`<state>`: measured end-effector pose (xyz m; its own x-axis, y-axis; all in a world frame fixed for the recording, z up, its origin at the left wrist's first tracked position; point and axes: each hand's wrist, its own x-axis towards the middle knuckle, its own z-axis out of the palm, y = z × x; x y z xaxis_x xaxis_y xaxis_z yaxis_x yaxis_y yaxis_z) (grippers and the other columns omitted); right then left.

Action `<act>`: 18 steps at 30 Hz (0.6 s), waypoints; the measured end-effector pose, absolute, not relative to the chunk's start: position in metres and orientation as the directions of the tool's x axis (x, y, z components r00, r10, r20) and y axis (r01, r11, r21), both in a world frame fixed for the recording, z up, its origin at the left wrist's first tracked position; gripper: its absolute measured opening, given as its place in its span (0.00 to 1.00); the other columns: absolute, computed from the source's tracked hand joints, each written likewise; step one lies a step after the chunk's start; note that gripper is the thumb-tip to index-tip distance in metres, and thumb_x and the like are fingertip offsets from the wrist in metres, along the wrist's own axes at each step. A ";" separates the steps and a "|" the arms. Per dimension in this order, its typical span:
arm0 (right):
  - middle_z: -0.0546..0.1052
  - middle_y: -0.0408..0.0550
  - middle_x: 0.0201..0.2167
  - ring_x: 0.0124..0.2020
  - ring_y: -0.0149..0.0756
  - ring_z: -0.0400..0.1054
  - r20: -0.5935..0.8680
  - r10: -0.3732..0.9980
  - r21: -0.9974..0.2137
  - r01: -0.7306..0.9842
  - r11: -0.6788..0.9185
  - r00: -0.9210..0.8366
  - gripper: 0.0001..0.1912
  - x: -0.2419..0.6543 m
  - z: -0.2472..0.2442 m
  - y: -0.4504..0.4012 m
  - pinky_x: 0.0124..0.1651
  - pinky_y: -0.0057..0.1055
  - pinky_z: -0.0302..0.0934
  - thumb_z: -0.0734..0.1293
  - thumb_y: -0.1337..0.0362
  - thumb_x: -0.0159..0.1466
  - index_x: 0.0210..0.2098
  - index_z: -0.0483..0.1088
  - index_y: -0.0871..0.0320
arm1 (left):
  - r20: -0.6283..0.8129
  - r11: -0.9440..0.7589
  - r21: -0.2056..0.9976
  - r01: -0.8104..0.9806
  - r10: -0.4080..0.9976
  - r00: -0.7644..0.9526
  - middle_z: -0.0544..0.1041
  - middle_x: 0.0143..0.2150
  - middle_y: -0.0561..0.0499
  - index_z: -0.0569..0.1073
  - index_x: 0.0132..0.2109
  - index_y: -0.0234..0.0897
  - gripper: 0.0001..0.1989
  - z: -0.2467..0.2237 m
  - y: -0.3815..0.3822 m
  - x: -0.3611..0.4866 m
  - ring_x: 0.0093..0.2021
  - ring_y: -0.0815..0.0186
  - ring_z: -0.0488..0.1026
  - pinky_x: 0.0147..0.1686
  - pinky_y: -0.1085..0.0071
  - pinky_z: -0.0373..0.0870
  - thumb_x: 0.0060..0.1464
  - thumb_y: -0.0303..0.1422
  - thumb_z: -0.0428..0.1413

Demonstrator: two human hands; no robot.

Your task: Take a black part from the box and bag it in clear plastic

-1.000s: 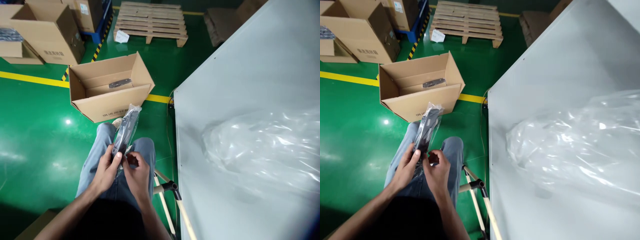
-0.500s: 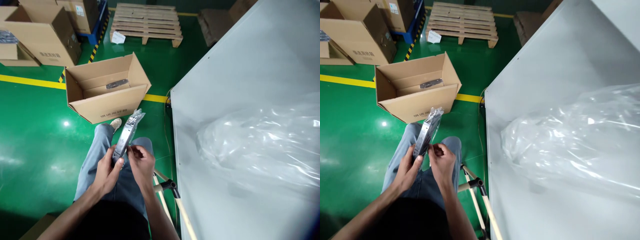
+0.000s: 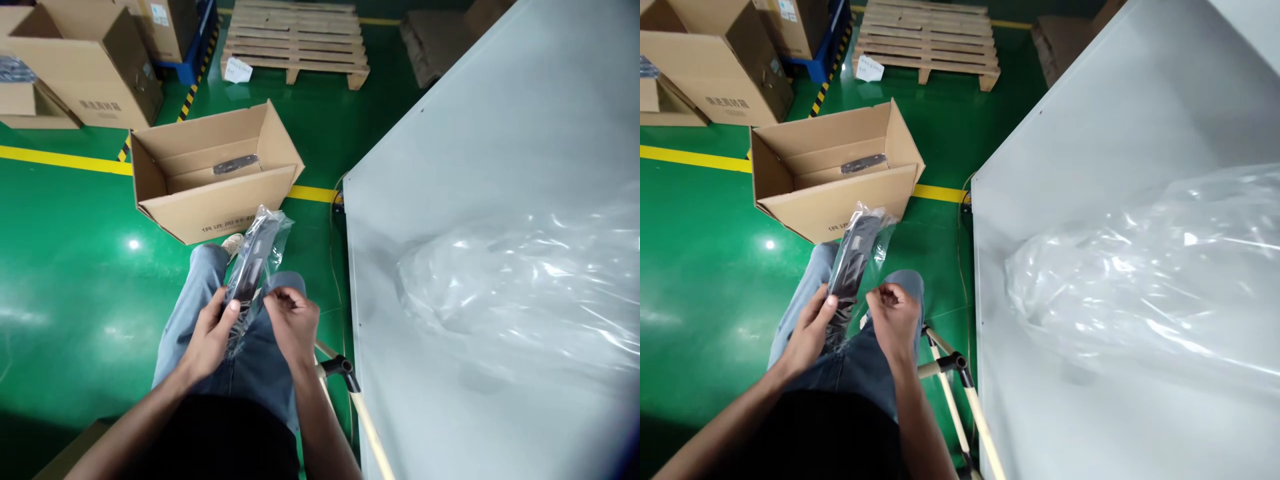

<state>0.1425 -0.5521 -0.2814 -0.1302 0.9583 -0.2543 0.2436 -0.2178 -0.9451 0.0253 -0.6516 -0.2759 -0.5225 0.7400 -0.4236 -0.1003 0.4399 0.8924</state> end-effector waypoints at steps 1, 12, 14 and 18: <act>0.70 0.38 0.17 0.20 0.32 0.63 -0.268 0.954 -0.946 0.226 -0.234 -0.136 0.05 0.143 -0.282 -0.550 0.24 0.28 0.59 0.71 0.63 0.55 0.23 0.75 0.54 | -0.434 0.425 0.893 -0.147 0.730 -0.528 0.83 0.49 0.44 0.80 0.52 0.39 0.25 -0.275 -0.650 0.024 0.58 0.50 0.76 0.58 0.62 0.73 0.65 0.54 0.56; 0.78 0.42 0.23 0.24 0.35 0.72 -0.107 0.939 -0.933 0.360 0.019 -0.327 0.12 0.138 -0.279 -0.576 0.32 0.31 0.66 0.71 0.53 0.65 0.31 0.73 0.53 | -0.358 0.395 0.917 -0.061 0.746 -0.562 0.81 0.45 0.47 0.78 0.55 0.40 0.25 -0.275 -0.639 0.023 0.48 0.56 0.77 0.50 0.67 0.74 0.66 0.54 0.53; 0.79 0.43 0.23 0.23 0.35 0.72 -0.119 0.929 -0.922 0.385 0.028 -0.352 0.14 0.137 -0.282 -0.579 0.31 0.31 0.64 0.68 0.54 0.67 0.28 0.74 0.54 | -0.311 0.378 0.926 0.000 0.760 -0.571 0.81 0.43 0.49 0.76 0.55 0.40 0.23 -0.274 -0.639 0.025 0.43 0.58 0.76 0.45 0.68 0.73 0.67 0.52 0.53; 0.81 0.46 0.25 0.24 0.36 0.74 -0.211 0.894 -0.937 0.343 -0.070 -0.396 0.12 0.143 -0.286 -0.569 0.31 0.31 0.66 0.69 0.55 0.67 0.32 0.79 0.55 | -0.265 0.392 0.914 0.102 0.769 -0.582 0.78 0.35 0.51 0.75 0.52 0.39 0.20 -0.269 -0.637 0.019 0.34 0.61 0.73 0.39 0.68 0.71 0.67 0.50 0.54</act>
